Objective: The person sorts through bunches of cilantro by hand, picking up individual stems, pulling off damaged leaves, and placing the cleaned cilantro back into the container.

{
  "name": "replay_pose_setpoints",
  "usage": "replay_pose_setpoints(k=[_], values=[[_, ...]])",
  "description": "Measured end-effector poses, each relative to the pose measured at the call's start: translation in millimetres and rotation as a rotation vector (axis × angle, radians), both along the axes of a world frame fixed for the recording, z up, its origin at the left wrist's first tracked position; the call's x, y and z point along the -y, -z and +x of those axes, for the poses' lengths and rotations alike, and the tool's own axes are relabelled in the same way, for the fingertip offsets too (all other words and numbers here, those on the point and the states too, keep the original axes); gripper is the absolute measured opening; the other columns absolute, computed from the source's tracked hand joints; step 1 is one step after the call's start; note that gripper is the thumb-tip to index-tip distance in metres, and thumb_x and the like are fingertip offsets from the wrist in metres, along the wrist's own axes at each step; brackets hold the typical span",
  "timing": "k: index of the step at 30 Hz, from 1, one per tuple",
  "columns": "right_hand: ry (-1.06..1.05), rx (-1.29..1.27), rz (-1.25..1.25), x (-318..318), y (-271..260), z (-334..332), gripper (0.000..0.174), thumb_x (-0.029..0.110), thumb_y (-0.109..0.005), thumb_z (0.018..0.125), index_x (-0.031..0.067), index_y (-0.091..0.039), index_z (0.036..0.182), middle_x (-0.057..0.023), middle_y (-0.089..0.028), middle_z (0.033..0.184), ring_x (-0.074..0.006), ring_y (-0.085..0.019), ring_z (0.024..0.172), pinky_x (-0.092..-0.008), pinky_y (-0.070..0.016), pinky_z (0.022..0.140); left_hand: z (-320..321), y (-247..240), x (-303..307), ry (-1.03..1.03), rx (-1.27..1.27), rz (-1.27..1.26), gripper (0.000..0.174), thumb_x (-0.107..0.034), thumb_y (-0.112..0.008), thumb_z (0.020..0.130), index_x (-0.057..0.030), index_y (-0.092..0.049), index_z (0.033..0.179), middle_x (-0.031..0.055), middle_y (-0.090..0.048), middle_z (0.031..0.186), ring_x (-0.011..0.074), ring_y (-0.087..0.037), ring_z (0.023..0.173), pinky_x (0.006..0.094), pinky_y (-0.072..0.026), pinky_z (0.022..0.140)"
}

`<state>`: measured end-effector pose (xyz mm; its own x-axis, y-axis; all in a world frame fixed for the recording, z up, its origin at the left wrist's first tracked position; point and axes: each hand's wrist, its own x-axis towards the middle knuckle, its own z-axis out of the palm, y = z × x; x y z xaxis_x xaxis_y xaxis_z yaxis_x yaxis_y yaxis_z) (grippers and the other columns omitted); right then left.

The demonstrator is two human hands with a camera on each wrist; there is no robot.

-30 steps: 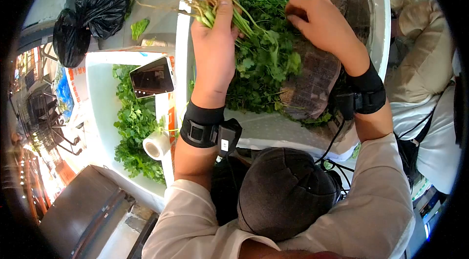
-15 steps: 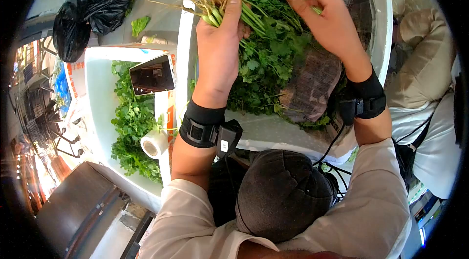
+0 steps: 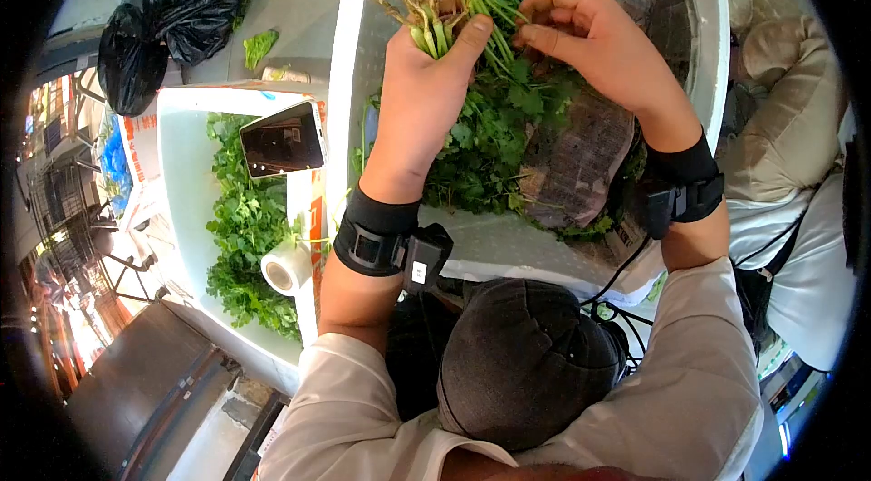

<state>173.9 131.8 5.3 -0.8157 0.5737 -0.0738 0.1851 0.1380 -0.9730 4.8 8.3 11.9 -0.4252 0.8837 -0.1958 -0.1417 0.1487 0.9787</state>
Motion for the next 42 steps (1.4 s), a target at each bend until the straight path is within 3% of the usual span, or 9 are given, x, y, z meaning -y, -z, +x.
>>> replay_pose_setpoints(k=[4,7,14,19,26,29,31,39,42], values=[[0.028,-0.066,-0.183,-0.6,-4.5,1.1,0.031,0.018,-0.064,0.101,0.0018,-0.061,0.127,-0.0064,-0.068,0.100,-0.0131,-0.064,0.090,-0.0311,-0.0519,0.079,-0.8,1.9,0.4,-0.005,0.031,-0.006,0.017,-0.018,-0.068,0.098,-0.0020,-0.066,0.103,-0.0055,-0.057,0.075,0.0051,-0.048,0.062,0.0234,-0.0395,0.056],[0.002,0.005,-0.107,5.0,-10.6,-1.8,0.038,0.017,-0.066,0.099,0.0010,-0.058,0.133,-0.0067,-0.067,0.103,-0.0130,-0.063,0.093,-0.0318,-0.0516,0.082,0.2,0.4,-0.2,-0.015,0.070,0.006,0.018,-0.019,-0.068,0.098,-0.0023,-0.066,0.103,-0.0052,-0.058,0.076,0.0050,-0.048,0.062,0.0231,-0.0400,0.056],[-0.012,-0.017,-0.022,12.0,-2.6,-4.8,0.037,0.012,-0.073,0.091,-0.0004,-0.062,0.123,-0.0067,-0.070,0.095,-0.0117,-0.064,0.085,-0.0277,-0.0517,0.078,-2.2,5.3,1.4,0.028,0.086,0.014,0.017,-0.019,-0.066,0.098,-0.0025,-0.066,0.104,-0.0031,-0.061,0.080,0.0058,-0.052,0.068,0.0235,-0.0424,0.060],[0.031,0.029,0.018,5.8,-11.8,-0.2,0.034,0.015,-0.070,0.094,0.0012,-0.064,0.125,-0.0062,-0.069,0.096,-0.0121,-0.064,0.088,-0.0292,-0.0514,0.079,-3.7,10.1,0.8,0.020,-0.150,0.013,0.018,-0.016,-0.062,0.099,-0.0001,-0.063,0.108,0.0041,-0.070,0.091,0.0119,-0.061,0.081,0.0283,-0.0481,0.074],[0.033,0.027,-0.041,0.7,-10.2,2.3,0.035,0.016,-0.068,0.097,0.0030,-0.063,0.129,-0.0076,-0.069,0.100,-0.0144,-0.065,0.093,-0.0311,-0.0520,0.082,-4.9,10.3,0.1,0.034,-0.300,0.014,0.020,-0.016,-0.061,0.100,0.0009,-0.063,0.109,0.0058,-0.070,0.093,0.0135,-0.062,0.083,0.0300,-0.0491,0.076],[0.004,0.018,-0.199,1.0,-7.4,2.0,0.036,0.015,-0.068,0.096,0.0019,-0.063,0.129,-0.0078,-0.069,0.102,-0.0138,-0.065,0.094,-0.0299,-0.0513,0.083,-5.4,15.5,0.1,0.024,-0.258,0.057,0.020,-0.018,-0.062,0.100,-0.0004,-0.064,0.108,0.0037,-0.069,0.090,0.0112,-0.060,0.077,0.0284,-0.0483,0.071],[-0.004,0.017,-0.205,2.5,-9.3,0.3,0.036,0.016,-0.069,0.096,0.0014,-0.062,0.129,-0.0077,-0.069,0.103,-0.0134,-0.064,0.094,-0.0293,-0.0510,0.084,-6.0,5.9,1.0,0.046,0.063,-0.053,0.019,-0.021,-0.063,0.100,-0.0023,-0.065,0.107,0.0000,-0.066,0.086,0.0078,-0.055,0.070,0.0262,-0.0457,0.064],[-0.043,-0.006,-0.212,6.0,-7.6,-0.1,0.038,0.017,-0.072,0.093,-0.0010,-0.063,0.125,-0.0080,-0.072,0.099,-0.0116,-0.066,0.091,-0.0264,-0.0509,0.081,-1.2,4.9,1.3,0.098,0.093,-0.036,0.019,-0.022,-0.064,0.100,-0.0035,-0.066,0.100,-0.0028,-0.063,0.080,0.0066,-0.051,0.065,0.0249,-0.0428,0.059],[-0.073,0.023,-0.185,2.1,-7.2,1.3,0.037,0.019,-0.067,0.098,0.0009,-0.060,0.130,-0.0069,-0.069,0.098,-0.0123,-0.063,0.094,-0.0287,-0.0501,0.085,1.2,2.6,0.3,0.062,0.162,-0.023,0.019,-0.022,-0.062,0.101,-0.0037,-0.065,0.098,-0.0031,-0.061,0.079,0.0067,-0.050,0.064,0.0252,-0.0423,0.059]])
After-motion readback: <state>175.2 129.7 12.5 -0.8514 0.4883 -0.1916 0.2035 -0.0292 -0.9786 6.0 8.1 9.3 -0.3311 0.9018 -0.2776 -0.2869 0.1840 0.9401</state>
